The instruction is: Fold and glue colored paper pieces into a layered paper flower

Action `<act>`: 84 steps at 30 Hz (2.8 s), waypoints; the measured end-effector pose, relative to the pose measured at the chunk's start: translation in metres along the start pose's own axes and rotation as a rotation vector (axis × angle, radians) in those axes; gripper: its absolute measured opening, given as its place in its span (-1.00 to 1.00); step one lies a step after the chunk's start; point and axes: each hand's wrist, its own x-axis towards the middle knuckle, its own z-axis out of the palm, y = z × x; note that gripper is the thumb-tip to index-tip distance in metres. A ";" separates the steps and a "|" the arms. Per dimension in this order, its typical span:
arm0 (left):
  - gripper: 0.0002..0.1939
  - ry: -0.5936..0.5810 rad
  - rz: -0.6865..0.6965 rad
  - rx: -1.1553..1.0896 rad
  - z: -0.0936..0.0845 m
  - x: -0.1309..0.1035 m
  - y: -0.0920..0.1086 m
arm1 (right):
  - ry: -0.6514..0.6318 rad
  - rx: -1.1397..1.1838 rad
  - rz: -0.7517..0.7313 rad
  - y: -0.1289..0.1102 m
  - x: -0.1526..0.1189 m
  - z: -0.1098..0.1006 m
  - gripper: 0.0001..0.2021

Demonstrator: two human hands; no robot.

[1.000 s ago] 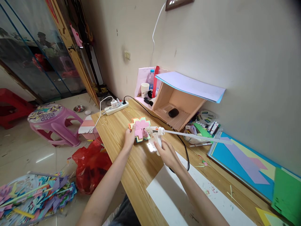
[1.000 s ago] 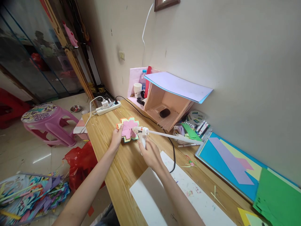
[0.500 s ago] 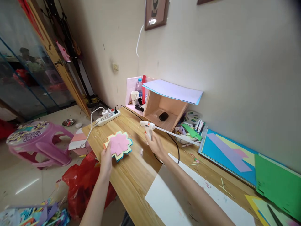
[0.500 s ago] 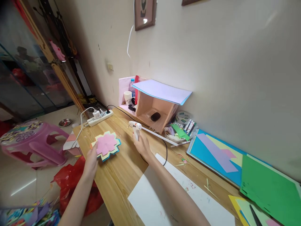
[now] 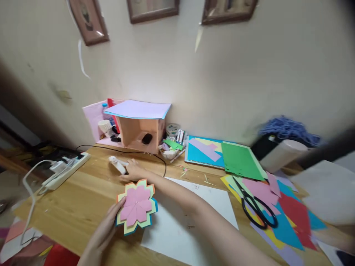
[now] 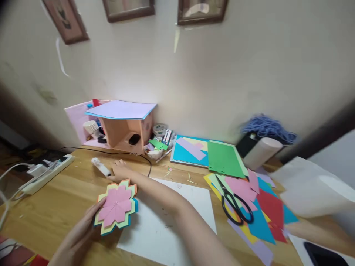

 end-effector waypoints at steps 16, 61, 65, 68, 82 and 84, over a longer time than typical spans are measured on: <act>-0.70 -0.440 -0.081 0.028 0.188 0.045 -0.026 | 0.499 -0.226 1.082 0.169 -0.335 -0.210 -0.49; -0.62 -0.537 0.020 0.062 0.191 0.039 -0.055 | 0.282 0.654 0.586 0.062 -0.272 -0.165 -0.73; -0.61 -0.556 0.023 0.065 0.192 0.037 -0.056 | 0.302 0.676 0.577 0.060 -0.268 -0.154 -0.75; -0.61 -0.579 0.023 0.071 0.192 0.037 -0.058 | 0.332 0.668 0.578 0.060 -0.265 -0.144 -0.76; -0.55 -0.575 0.065 0.118 0.197 0.033 -0.063 | 0.443 0.404 0.578 0.060 -0.260 -0.125 -0.86; -0.56 -0.583 0.080 0.110 0.198 0.034 -0.063 | 0.471 0.269 0.549 0.061 -0.260 -0.123 -0.88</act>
